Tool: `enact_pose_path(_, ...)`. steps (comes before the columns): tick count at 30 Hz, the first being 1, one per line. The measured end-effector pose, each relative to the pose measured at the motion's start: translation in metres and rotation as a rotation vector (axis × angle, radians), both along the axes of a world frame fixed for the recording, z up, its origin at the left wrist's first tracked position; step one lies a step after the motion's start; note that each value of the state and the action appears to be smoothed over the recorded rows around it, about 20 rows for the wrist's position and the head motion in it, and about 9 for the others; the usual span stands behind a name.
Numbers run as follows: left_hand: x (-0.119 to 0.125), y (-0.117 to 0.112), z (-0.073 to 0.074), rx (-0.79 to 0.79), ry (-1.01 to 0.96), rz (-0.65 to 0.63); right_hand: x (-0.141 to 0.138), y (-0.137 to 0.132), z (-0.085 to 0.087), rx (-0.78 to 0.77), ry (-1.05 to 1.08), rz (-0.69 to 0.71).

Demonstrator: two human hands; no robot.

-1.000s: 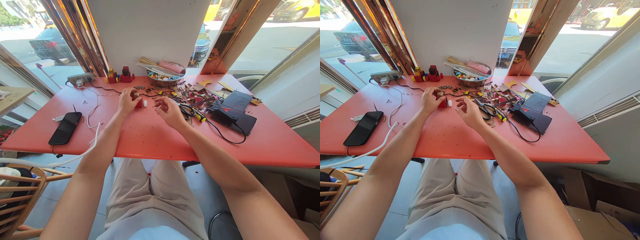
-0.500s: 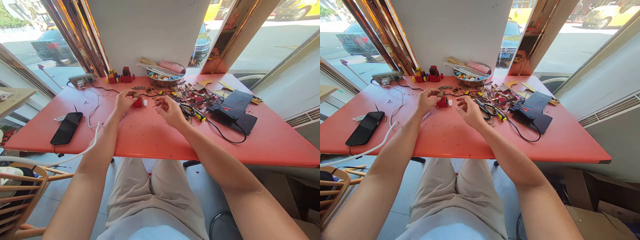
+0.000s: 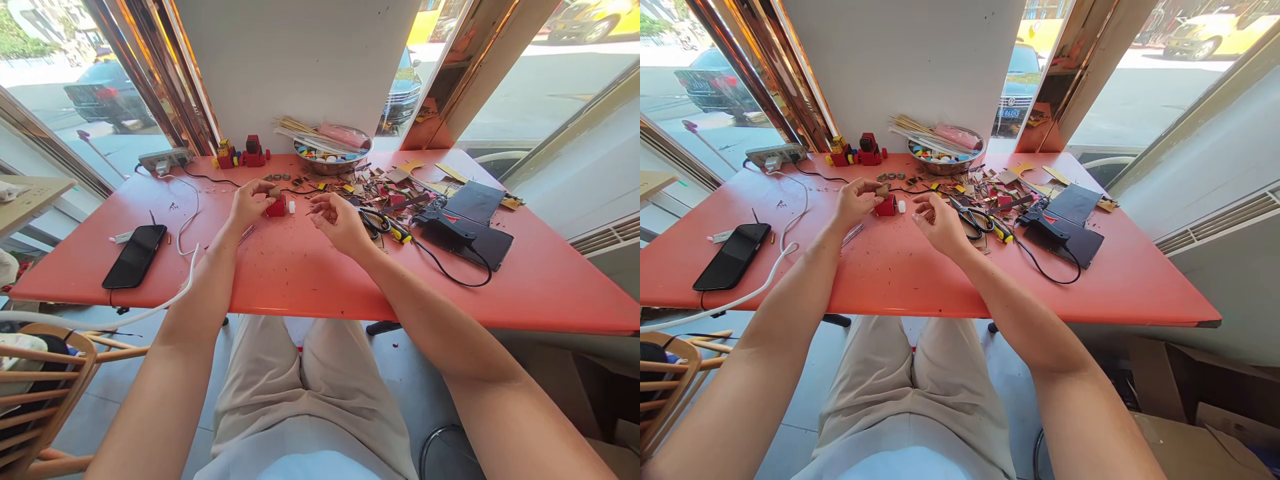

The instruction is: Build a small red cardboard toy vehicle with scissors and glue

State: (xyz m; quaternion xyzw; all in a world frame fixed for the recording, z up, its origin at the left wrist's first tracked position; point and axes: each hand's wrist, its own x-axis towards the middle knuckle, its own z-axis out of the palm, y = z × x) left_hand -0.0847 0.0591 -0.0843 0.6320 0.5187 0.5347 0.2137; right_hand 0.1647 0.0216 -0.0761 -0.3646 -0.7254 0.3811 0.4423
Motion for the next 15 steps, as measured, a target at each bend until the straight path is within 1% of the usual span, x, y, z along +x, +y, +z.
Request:
enact_pose_path(7,-0.0012,0.0018,-0.0024,-0.002,0.001,-0.02,-0.0008,0.0009,-0.0038,0.019,0.001,-0.001)
enact_pose_path(15,-0.0021,0.0017,-0.0049,0.003,0.015,-0.033,0.0003,0.0002,-0.0014,-0.004,0.007,0.006)
